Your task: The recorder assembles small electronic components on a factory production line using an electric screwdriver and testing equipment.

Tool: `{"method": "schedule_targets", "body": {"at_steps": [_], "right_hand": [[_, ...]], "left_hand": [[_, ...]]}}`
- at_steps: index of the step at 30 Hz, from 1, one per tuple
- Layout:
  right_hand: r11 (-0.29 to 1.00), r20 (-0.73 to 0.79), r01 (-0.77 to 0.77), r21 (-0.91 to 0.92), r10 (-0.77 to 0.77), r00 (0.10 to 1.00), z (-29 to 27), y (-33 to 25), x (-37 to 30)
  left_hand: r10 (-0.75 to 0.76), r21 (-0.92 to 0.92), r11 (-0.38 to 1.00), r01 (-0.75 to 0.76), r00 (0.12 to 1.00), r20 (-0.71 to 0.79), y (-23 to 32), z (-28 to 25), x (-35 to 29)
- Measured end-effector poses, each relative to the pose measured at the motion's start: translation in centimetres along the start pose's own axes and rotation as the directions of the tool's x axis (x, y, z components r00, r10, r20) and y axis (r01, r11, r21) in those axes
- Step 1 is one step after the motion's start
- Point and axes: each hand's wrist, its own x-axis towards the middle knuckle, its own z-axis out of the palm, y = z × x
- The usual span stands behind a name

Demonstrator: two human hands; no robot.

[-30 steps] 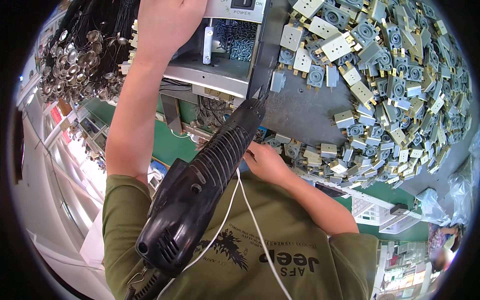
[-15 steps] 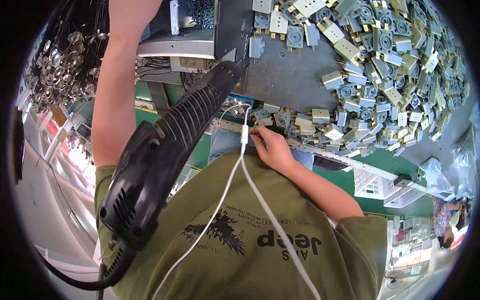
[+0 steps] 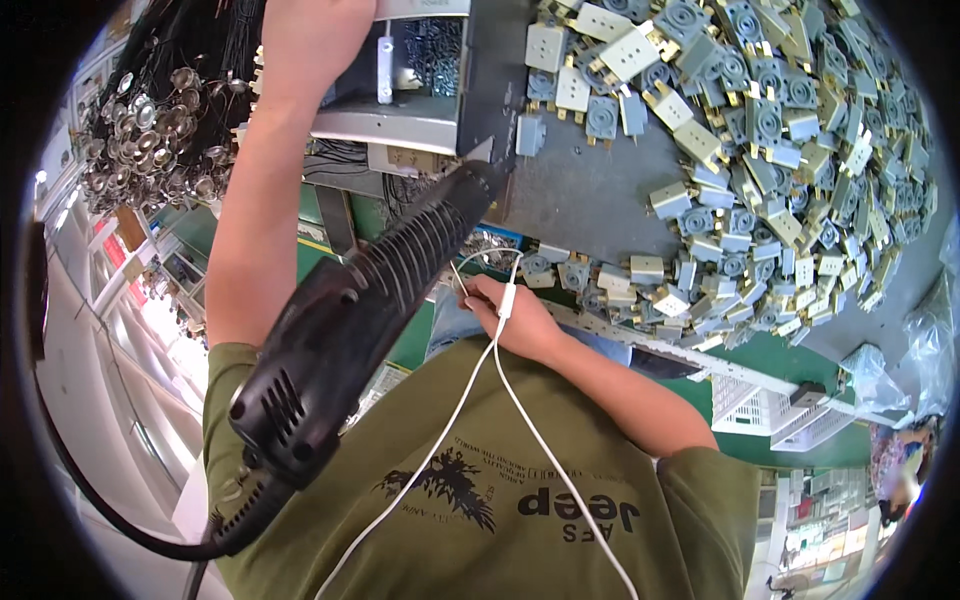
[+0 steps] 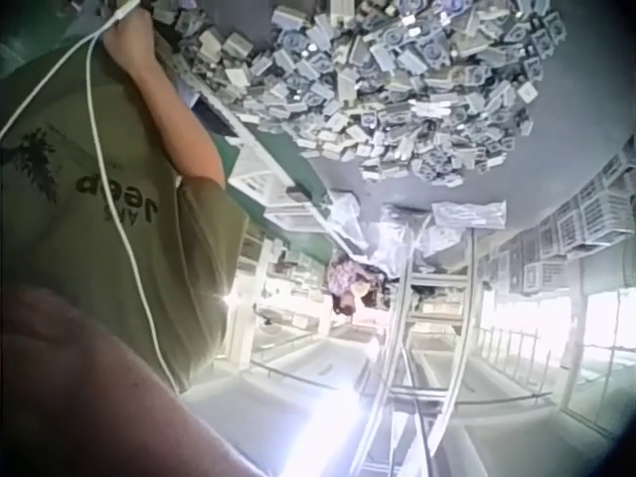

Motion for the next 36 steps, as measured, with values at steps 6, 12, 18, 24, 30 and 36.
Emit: {"method": "schedule_targets", "body": {"at_steps": [6,12,18,24,30,36], "right_hand": [[0.884,0.103,-0.235,0.405,0.212,0.972,3.1,5.3,1.5],[0.925,0.031,-0.130,0.357,0.127,0.991,2.7,4.0,2.3],[0.941,0.115,-0.129,0.312,0.097,0.989,2.8,4.1,2.7],[0.966,0.170,-0.078,0.245,0.037,0.985,2.3,4.2,3.4],[0.980,0.149,-0.003,0.200,-0.027,0.988,2.8,4.6,4.1],[0.969,0.185,0.008,0.246,-0.055,0.981,2.9,3.8,5.2]], "left_hand": [[-0.414,0.481,0.841,0.250,0.869,0.271,-1.3,0.6,0.4],[0.005,0.024,1.000,-0.004,0.999,-0.032,-0.8,0.0,0.0],[0.004,0.003,1.000,-0.004,1.000,-0.015,-0.9,-0.1,0.1],[-0.001,-0.008,1.000,0.001,1.000,0.003,-1.0,0.1,0.1],[0.051,0.175,0.983,-0.061,0.997,0.062,-5.3,0.7,-1.8],[0.027,-0.030,0.999,-0.027,1.000,-0.012,-0.7,0.0,0.3]]}}
